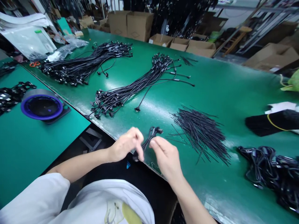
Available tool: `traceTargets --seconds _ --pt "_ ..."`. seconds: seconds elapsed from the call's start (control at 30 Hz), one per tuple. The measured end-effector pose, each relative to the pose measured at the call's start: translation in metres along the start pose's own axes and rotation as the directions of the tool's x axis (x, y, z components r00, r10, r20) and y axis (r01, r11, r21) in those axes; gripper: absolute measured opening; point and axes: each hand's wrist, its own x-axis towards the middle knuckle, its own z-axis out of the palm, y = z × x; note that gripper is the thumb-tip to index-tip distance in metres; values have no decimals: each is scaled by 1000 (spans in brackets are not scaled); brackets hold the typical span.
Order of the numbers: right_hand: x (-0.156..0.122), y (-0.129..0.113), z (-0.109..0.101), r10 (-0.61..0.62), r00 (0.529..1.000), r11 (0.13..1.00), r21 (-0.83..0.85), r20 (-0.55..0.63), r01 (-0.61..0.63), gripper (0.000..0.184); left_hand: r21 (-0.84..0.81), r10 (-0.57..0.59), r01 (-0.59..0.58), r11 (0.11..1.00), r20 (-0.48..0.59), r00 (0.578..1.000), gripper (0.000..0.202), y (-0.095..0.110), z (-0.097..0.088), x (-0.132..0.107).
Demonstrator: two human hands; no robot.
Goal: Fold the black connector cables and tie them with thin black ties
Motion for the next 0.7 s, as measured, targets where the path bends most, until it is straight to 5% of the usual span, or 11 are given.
traceTargets --seconds 0.1,0.2,0.27,0.4,0.47,0.57,0.7 --pt "-2 -4 -6 -144 986 957 -266 -82 117 30 -67 -128 139 988 147 981 69 -12 3 -2" --pt "-9 -16 2 -398 917 798 -495 -5 343 28 -269 -332 348 898 105 937 84 -20 6 2" --pt "-15 -20 9 -463 885 761 -492 43 422 29 -342 -329 333 879 72 942 79 -15 2 2" --pt "-16 -9 11 -326 945 891 -321 38 321 32 -204 -81 106 973 129 988 59 6 -4 -11" --pt "-14 -3 7 -229 972 935 -269 46 233 31 -111 -84 92 990 73 994 52 8 0 -17" --pt "-12 -3 5 -154 988 963 -225 0 150 28 -176 -161 132 975 -162 974 39 -4 13 -19" --pt "-12 -13 12 7 998 999 32 -64 -4 29 -333 -197 178 926 -24 980 45 -19 26 -14"
